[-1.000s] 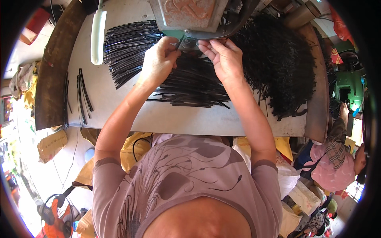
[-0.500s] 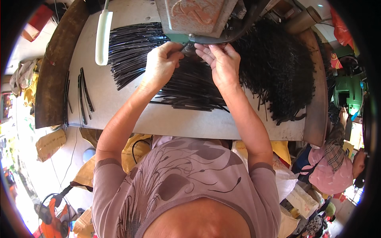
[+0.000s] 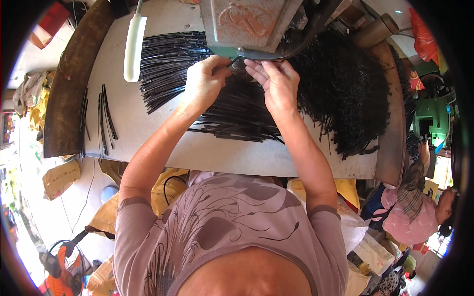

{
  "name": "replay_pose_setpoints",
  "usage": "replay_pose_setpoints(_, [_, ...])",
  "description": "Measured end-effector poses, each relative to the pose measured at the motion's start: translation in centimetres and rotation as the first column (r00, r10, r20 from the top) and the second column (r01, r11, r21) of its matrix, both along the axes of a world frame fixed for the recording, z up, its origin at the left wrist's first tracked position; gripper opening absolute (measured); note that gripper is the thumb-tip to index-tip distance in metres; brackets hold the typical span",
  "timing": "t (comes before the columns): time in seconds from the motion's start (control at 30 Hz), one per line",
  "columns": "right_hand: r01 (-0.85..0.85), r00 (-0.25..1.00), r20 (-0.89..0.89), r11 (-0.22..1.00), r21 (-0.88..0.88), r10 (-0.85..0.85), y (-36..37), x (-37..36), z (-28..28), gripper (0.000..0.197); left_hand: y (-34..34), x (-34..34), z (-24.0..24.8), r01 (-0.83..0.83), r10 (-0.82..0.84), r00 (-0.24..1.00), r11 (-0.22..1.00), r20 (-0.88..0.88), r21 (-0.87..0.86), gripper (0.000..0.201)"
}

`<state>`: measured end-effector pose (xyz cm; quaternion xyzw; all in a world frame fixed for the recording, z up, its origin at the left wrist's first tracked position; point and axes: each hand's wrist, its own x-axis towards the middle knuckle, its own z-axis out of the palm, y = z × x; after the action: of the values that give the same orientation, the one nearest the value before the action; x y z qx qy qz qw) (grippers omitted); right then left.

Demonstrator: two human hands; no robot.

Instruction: The person assembles umbrella ribs by taking ribs and end pieces from piles, joining them together using a small press machine, and placing the assembled ribs on the workbench.

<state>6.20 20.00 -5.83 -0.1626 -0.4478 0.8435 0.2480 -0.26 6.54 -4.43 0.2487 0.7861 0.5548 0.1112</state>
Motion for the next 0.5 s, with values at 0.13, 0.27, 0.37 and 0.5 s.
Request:
replay_pose_setpoints(0.13, [0.007,1.0,0.012,1.0,-0.006,-0.007,-0.1,-0.2,-0.1,0.005,0.1,-0.2,-0.1,0.018,-0.018,1.0,0.999,-0.01,-0.035,0.019])
replay_pose_setpoints(0.27, [0.017,1.0,0.021,1.0,0.009,-0.017,-0.3,-0.2,0.1,0.006,0.1,-0.3,-0.5,0.015,-0.019,0.999,0.997,-0.051,-0.069,0.017])
replay_pose_setpoints(0.37, [0.012,1.0,0.023,1.0,0.027,-0.013,-0.1,-0.3,0.0,0.007,0.1,-0.3,-1.3,-0.052,-0.079,0.689,0.986,-0.72,-0.158,0.015])
replay_pose_setpoints(0.5, [0.004,0.999,0.043,1.0,0.016,-0.005,-0.1,0.0,0.2,0.008,0.1,0.0,-1.0,-0.059,-0.136,0.64,0.973,-0.756,-0.224,0.015])
